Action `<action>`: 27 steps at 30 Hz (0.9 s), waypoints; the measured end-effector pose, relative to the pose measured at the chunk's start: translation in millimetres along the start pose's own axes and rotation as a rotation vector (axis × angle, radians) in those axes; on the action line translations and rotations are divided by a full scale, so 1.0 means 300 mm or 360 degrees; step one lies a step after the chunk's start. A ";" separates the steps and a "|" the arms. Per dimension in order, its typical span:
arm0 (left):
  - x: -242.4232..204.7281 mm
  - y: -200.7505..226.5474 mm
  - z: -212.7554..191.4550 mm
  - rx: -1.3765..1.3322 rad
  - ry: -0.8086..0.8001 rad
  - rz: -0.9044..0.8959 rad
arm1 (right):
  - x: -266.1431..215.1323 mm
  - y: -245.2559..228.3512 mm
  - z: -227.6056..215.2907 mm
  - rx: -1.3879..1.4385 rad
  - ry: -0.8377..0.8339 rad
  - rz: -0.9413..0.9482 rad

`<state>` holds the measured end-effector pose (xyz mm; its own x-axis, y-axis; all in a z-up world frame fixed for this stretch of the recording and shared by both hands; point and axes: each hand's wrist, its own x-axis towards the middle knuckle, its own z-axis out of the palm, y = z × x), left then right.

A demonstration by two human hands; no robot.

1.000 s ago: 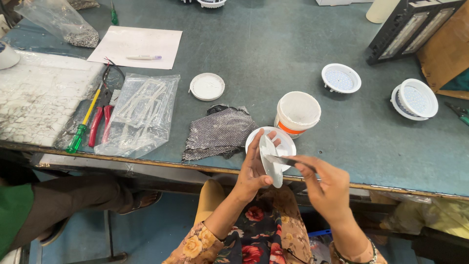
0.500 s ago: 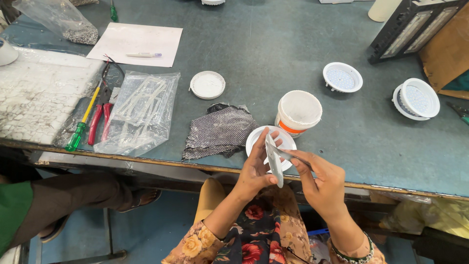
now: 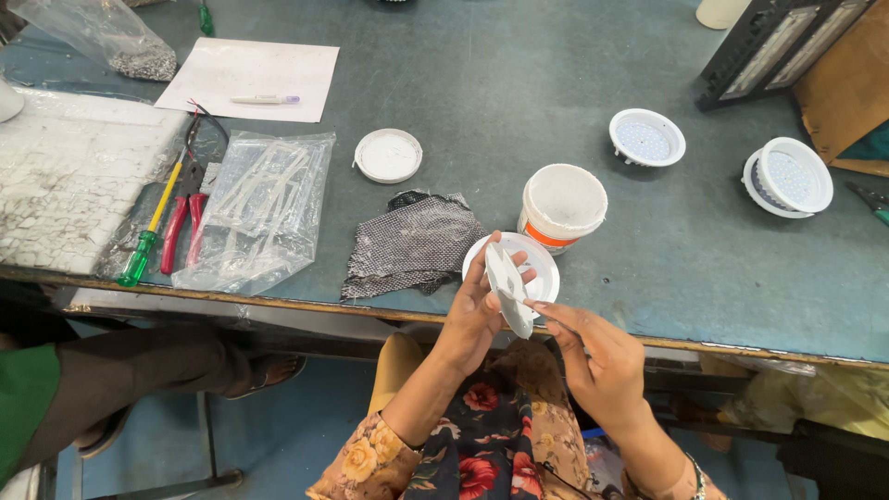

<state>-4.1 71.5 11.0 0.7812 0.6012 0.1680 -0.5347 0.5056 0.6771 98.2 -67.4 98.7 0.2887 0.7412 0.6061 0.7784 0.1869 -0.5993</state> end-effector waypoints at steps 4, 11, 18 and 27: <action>0.001 -0.012 -0.001 -0.0064 0.0015 -0.0007 | -0.012 -0.013 0.002 -0.0089 -0.0003 -0.0020; 0.004 -0.010 -0.017 -0.0158 0.0081 0.0048 | -0.034 -0.013 0.000 -0.0074 -0.0077 -0.0110; 0.005 0.025 -0.014 -0.0445 0.0034 0.0077 | -0.070 -0.032 -0.024 -0.0129 0.0018 -0.0151; -0.037 0.041 0.028 -0.0396 -0.0394 -0.0076 | 0.061 0.027 -0.029 -0.0199 0.0019 -0.0167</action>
<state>-16.6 66.0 23.4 0.8452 0.4206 0.3298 -0.5342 0.6831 0.4980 114.5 -58.0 109.5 0.2080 0.7141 0.6684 0.8676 0.1809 -0.4632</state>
